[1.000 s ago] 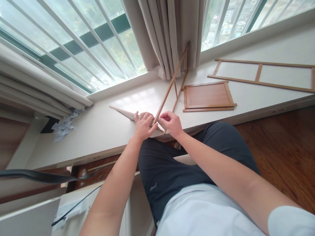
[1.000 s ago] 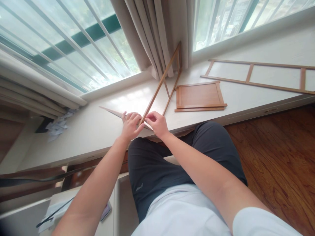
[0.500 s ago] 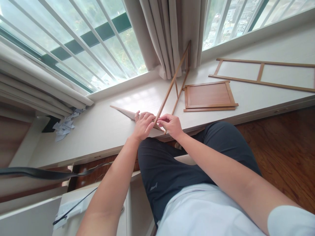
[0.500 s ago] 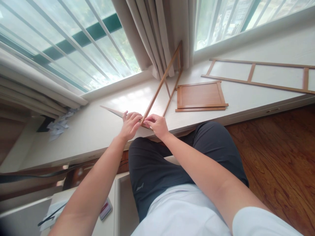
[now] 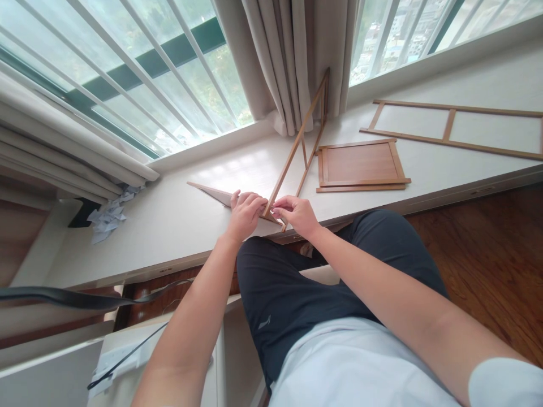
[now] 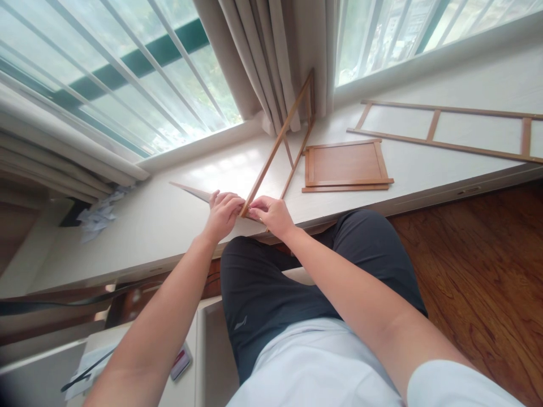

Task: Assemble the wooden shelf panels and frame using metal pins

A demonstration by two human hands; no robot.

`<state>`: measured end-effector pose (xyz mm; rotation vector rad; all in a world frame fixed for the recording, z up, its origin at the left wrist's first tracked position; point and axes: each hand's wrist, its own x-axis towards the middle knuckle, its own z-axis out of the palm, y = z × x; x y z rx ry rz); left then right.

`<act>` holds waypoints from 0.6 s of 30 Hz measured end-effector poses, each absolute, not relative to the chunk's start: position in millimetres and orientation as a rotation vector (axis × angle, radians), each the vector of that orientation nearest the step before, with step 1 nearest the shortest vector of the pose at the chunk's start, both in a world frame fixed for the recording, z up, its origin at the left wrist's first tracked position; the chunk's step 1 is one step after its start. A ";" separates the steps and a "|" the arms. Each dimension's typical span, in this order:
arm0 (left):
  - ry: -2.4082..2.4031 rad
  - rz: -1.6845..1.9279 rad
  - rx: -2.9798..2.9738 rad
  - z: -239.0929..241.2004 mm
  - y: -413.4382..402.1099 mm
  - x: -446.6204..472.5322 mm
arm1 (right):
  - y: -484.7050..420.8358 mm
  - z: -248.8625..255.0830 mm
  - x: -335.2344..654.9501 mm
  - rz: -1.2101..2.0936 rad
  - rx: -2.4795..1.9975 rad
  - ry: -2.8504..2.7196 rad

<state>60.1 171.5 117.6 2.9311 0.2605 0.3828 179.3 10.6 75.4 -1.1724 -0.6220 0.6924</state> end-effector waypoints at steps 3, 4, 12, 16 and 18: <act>0.259 0.399 2.918 118.1 171.3 61.6 | 12.1 74.7 179.5 0.685 -1.177 -0.621; 0.260 0.394 2.916 118.6 171.1 62.2 | 12.5 74.8 179.9 0.675 -1.195 -0.627; 0.253 0.384 2.898 122.4 169.4 65.6 | 11.5 72.5 178.5 0.559 -1.270 -0.653; 0.250 0.387 2.893 121.8 168.3 64.0 | 11.6 68.3 174.0 0.541 -1.292 -0.645; 0.260 0.381 2.892 121.5 167.5 63.6 | 12.3 67.7 172.8 0.548 -1.305 -0.640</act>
